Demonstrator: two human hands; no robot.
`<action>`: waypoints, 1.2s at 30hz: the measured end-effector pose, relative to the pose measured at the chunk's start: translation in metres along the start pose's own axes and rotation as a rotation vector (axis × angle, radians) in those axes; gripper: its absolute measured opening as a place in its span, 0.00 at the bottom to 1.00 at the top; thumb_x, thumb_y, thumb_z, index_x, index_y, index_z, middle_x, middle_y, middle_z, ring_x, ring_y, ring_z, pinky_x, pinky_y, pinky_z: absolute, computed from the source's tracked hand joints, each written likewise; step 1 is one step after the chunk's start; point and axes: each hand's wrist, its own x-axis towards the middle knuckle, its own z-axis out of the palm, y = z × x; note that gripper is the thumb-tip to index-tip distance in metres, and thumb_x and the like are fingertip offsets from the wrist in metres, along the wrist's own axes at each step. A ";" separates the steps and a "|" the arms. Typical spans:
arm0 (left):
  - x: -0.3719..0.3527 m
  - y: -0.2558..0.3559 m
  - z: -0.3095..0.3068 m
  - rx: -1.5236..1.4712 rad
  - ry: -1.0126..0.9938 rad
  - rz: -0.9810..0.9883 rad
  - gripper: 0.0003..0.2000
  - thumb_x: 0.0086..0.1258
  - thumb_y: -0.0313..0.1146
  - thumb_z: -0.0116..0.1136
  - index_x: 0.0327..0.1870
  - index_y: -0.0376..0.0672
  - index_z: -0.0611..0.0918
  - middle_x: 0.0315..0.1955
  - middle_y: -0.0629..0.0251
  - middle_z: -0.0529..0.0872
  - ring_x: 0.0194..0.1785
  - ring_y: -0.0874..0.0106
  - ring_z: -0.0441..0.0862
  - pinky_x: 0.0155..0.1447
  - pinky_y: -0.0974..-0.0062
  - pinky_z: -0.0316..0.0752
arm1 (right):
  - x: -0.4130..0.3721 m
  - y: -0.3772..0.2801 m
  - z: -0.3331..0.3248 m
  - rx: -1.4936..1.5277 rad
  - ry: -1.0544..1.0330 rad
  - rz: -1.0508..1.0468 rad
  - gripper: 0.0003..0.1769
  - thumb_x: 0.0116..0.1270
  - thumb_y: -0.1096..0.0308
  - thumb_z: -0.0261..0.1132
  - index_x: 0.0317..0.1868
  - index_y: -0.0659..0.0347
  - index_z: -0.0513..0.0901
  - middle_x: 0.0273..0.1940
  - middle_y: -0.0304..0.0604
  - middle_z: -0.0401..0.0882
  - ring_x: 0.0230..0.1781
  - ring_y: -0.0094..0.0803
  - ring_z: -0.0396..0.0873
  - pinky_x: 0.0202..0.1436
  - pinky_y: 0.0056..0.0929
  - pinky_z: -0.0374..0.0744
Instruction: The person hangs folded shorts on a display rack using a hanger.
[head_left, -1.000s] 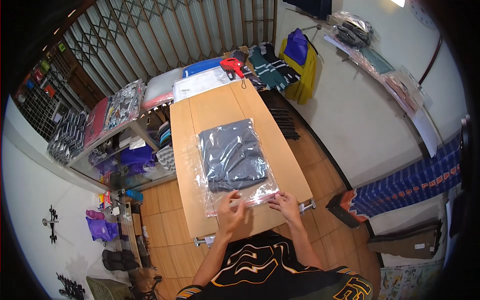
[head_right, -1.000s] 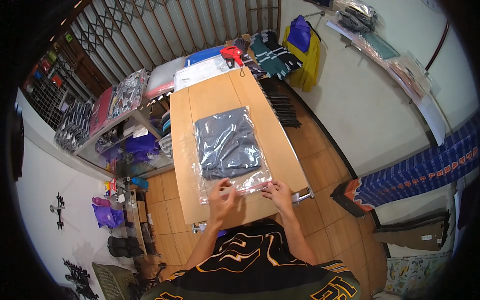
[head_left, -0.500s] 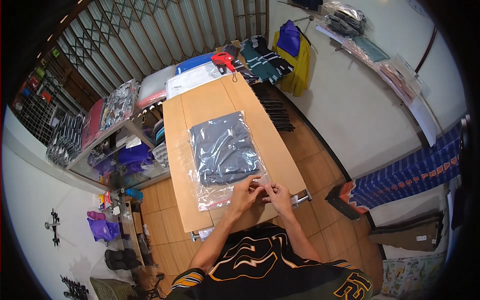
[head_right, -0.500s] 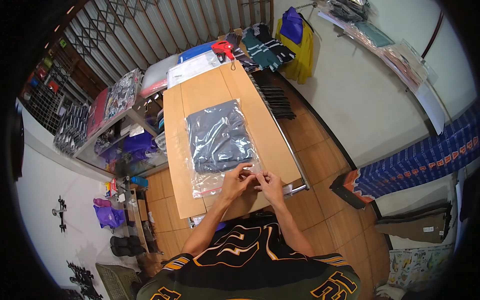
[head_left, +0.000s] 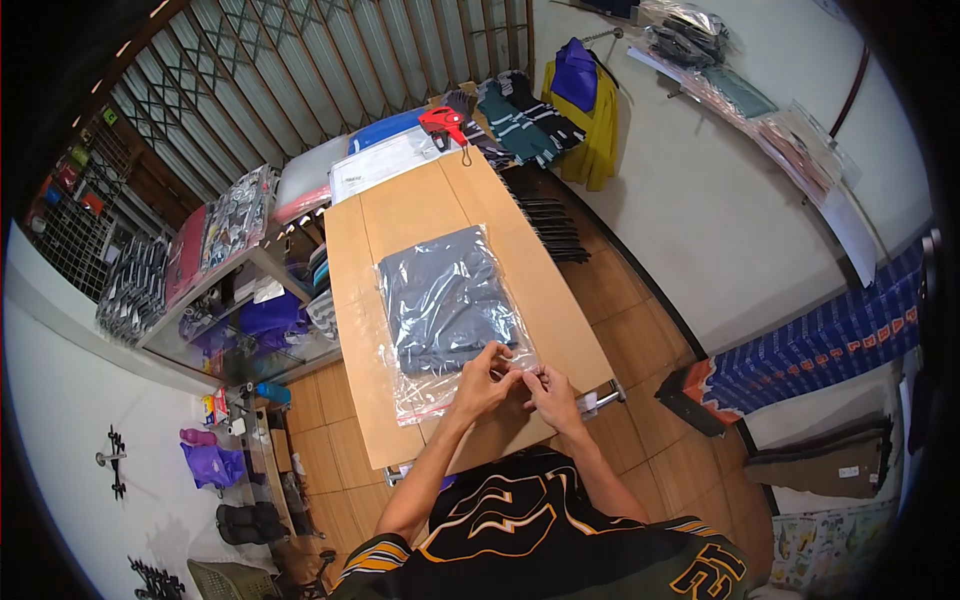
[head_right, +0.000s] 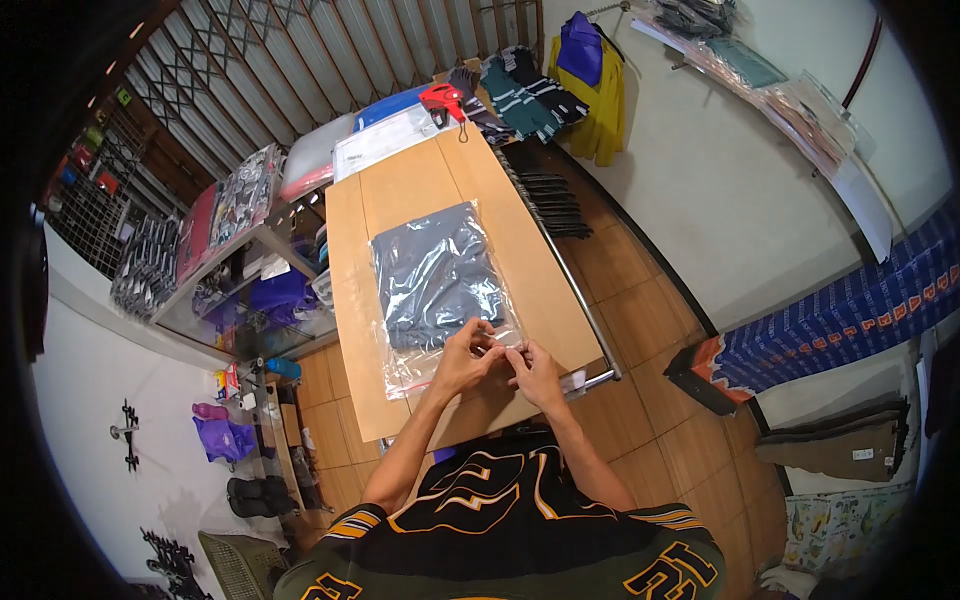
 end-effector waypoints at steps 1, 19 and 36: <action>0.001 0.001 -0.001 0.039 -0.012 0.018 0.15 0.64 0.27 0.67 0.47 0.38 0.75 0.30 0.56 0.89 0.33 0.71 0.88 0.37 0.73 0.80 | 0.000 0.000 0.000 -0.033 -0.001 -0.005 0.12 0.75 0.65 0.60 0.47 0.67 0.77 0.38 0.42 0.83 0.34 0.24 0.82 0.28 0.24 0.85; -0.001 -0.007 0.004 0.053 0.001 0.066 0.13 0.67 0.26 0.65 0.45 0.36 0.72 0.33 0.56 0.87 0.35 0.71 0.86 0.40 0.73 0.79 | -0.001 -0.003 -0.005 0.014 -0.082 0.017 0.10 0.78 0.65 0.54 0.48 0.64 0.74 0.43 0.42 0.79 0.40 0.24 0.79 0.34 0.29 0.88; -0.005 -0.008 0.008 0.176 -0.022 0.263 0.14 0.69 0.24 0.60 0.55 0.38 0.79 0.40 0.54 0.87 0.41 0.62 0.86 0.41 0.70 0.79 | 0.005 0.014 -0.002 -0.211 0.107 -0.219 0.13 0.77 0.64 0.54 0.39 0.66 0.77 0.28 0.42 0.80 0.28 0.25 0.79 0.23 0.27 0.82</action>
